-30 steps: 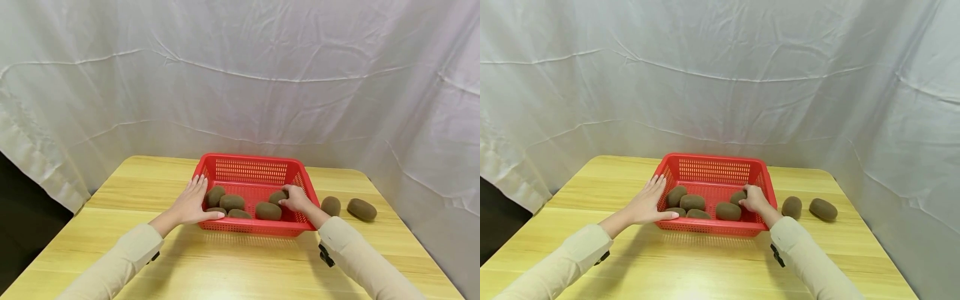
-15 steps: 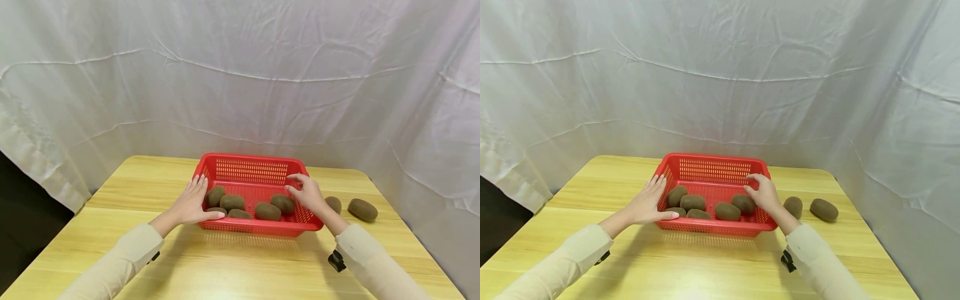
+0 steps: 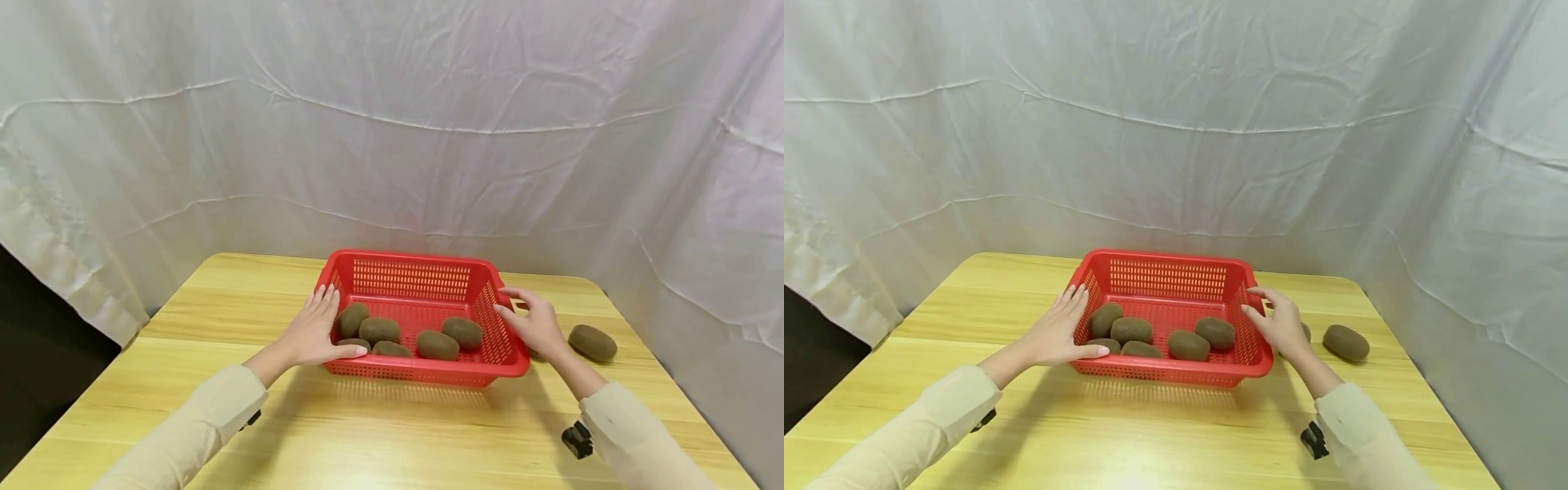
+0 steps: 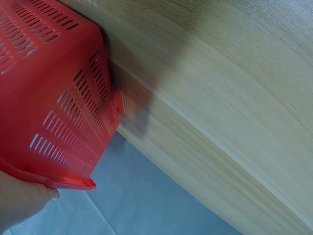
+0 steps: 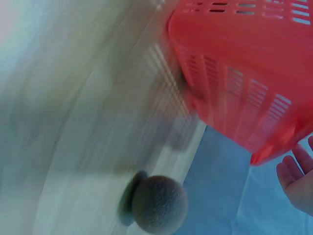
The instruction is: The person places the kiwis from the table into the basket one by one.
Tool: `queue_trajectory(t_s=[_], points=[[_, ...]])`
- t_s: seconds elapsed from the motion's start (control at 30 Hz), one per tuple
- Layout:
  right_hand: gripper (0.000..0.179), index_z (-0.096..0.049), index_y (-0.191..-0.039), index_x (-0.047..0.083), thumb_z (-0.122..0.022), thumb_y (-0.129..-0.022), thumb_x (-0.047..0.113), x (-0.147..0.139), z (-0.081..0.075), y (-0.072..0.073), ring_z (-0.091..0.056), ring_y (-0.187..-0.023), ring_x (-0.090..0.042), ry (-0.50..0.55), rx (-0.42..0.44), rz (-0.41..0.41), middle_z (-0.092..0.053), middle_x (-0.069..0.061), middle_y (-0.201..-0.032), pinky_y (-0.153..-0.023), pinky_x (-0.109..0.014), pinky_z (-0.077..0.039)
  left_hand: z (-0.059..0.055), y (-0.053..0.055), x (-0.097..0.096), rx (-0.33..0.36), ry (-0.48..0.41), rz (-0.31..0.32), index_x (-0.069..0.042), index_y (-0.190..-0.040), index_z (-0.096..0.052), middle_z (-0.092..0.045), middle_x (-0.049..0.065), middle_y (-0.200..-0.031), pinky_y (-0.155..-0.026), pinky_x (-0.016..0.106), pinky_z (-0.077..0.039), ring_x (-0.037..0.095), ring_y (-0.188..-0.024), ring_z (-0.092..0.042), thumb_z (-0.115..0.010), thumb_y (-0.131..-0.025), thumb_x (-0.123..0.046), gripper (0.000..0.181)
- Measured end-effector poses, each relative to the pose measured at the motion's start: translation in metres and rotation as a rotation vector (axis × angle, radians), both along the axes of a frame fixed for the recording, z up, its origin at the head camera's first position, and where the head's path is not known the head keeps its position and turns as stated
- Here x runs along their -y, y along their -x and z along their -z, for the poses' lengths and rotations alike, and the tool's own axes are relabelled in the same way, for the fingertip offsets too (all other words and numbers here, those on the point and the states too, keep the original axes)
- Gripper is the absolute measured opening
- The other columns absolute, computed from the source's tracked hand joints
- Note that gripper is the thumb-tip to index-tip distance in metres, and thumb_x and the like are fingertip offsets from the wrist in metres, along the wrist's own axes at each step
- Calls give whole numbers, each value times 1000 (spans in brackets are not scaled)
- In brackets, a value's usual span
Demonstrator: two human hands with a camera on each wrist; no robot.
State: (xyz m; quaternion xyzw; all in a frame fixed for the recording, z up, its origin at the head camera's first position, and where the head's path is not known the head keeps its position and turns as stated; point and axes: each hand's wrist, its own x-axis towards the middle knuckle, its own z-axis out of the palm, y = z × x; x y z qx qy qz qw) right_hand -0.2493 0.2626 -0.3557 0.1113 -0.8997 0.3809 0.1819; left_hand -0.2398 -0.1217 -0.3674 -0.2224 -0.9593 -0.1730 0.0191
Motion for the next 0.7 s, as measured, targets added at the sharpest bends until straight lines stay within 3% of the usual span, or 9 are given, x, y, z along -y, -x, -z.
queue_trajectory(t_s=[0.27,0.4,0.47,0.53,0.63,0.7], points=[[38,-58,-116,-8,-66,-84,10,-15,3,-5,-53,-109,-43,9,-37,33,-58,-29,-118,-90,-55,-45,0,0,0,3,0,1,5,-146,-11,-8,22,-154,-117,49,-7,36,-144,-1,-56,-75,-70,113],[39,-58,-118,-7,-66,-85,12,-22,7,-9,-53,-109,-40,18,-50,76,-58,-28,-120,-85,-22,-48,0,0,0,-4,8,2,5,-146,-11,-8,22,-154,-117,49,-7,37,-144,-1,-56,-75,-70,113],[39,-58,-118,-7,-66,-85,12,-26,10,-11,-53,-110,-39,32,-62,94,-57,-28,-121,-79,-5,-40,1,1,0,-9,13,3,5,-146,-10,-8,23,-154,-117,49,-8,37,-144,-2,-56,-75,-69,113],[40,-57,-118,-8,-66,-84,11,-29,12,-12,-52,-111,-39,51,-75,107,-57,-28,-121,-76,4,-31,1,1,0,-10,12,4,5,-146,-10,-8,23,-154,-117,49,-8,37,-144,-2,-57,-75,-69,113],[42,-56,-118,-8,-67,-84,12,-32,16,-14,-52,-110,-37,66,-74,149,-57,-27,-121,-78,2,-33,0,1,0,-8,9,5,5,-146,-10,-8,23,-154,-117,50,-8,37,-144,-2,-57,-75,-69,113],[44,-55,-119,-9,-68,-83,12,-34,18,-15,-52,-111,-37,71,-63,184,-57,-28,-121,-86,-10,-42,0,0,0,-7,7,5,5,-146,-10,-8,23,-154,-117,50,-8,37,-144,-2,-57,-75,-69,113]])
